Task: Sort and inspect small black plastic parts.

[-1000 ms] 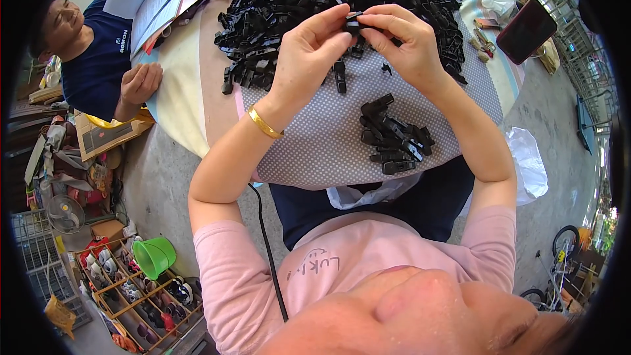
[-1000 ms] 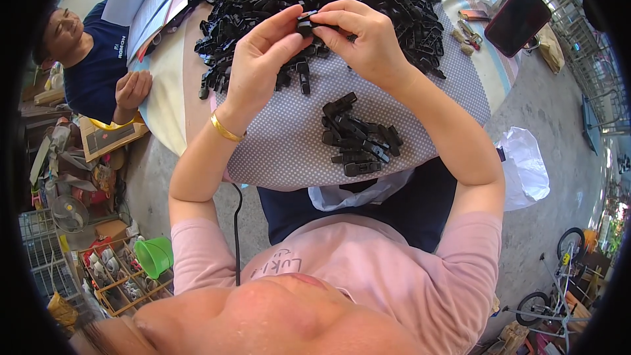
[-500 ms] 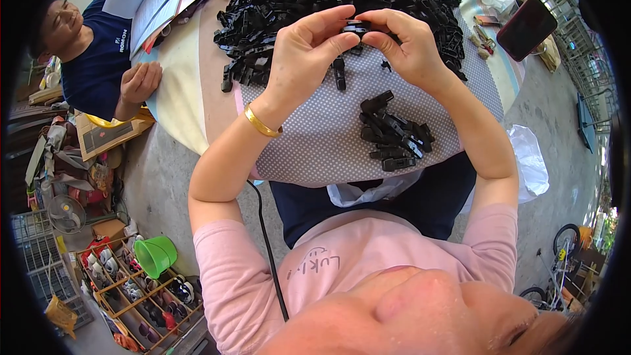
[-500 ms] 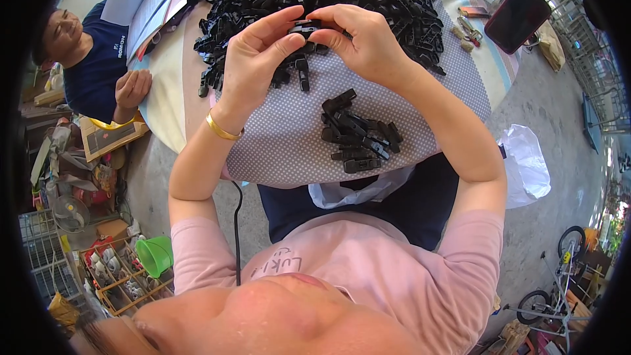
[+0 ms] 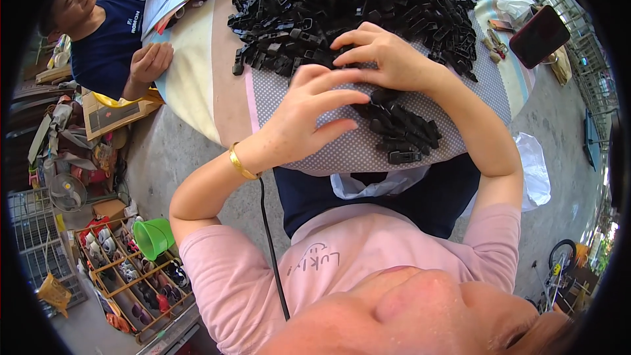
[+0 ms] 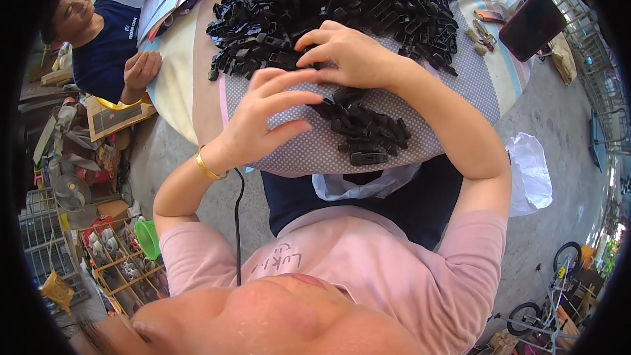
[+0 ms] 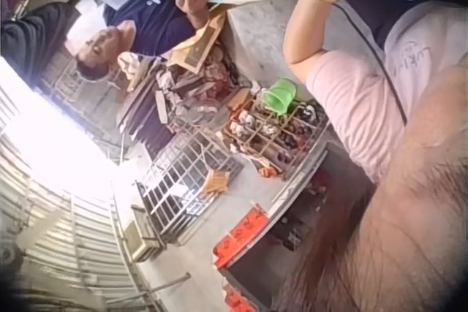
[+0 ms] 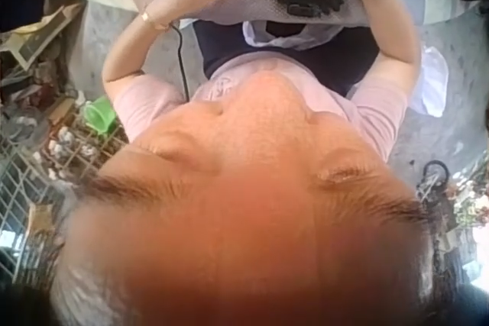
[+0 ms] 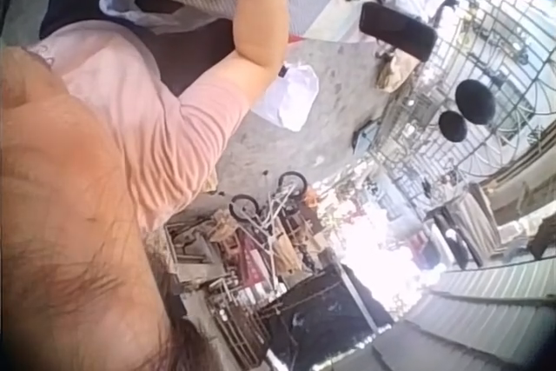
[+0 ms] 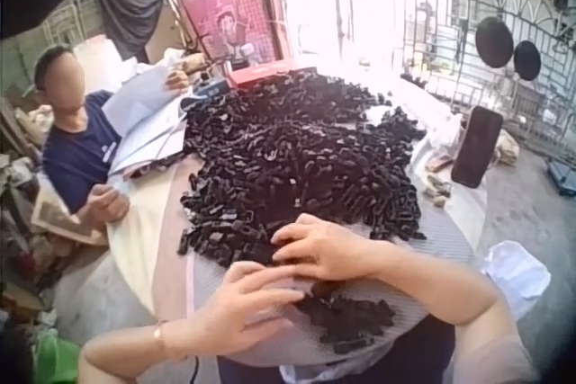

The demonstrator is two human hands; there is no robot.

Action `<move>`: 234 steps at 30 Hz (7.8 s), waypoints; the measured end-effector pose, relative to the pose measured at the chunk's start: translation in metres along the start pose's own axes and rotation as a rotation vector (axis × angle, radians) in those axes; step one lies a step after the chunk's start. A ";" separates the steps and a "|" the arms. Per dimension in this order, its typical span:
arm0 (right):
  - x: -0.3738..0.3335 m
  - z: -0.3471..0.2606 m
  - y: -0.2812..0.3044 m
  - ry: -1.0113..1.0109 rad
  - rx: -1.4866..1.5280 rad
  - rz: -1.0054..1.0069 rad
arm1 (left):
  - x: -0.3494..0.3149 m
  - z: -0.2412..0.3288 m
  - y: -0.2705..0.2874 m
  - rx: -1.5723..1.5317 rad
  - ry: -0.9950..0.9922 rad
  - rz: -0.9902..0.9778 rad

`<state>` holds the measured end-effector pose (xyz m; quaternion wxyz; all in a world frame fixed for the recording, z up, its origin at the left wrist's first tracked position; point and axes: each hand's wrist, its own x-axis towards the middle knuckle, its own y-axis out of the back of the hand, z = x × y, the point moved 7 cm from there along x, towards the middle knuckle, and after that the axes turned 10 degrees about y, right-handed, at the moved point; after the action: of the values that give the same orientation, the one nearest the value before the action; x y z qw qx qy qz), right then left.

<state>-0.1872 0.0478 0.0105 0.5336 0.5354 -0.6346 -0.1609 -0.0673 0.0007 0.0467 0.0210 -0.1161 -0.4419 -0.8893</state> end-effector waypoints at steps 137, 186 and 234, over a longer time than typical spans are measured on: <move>-0.033 0.020 0.056 -0.313 -0.033 0.066 | 0.084 -0.052 -0.006 0.007 0.223 -0.012; -0.024 0.001 0.065 -0.128 -0.199 0.669 | 0.086 -0.071 -0.030 -1.224 0.372 -0.018; -0.032 0.018 0.059 -0.381 0.568 0.605 | 0.077 -0.040 0.005 -0.787 0.147 0.226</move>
<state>-0.2376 0.0906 0.0332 0.2626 0.4118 -0.8683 0.0870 -0.1494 -0.0291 0.0444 0.1040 -0.0990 -0.0500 -0.9884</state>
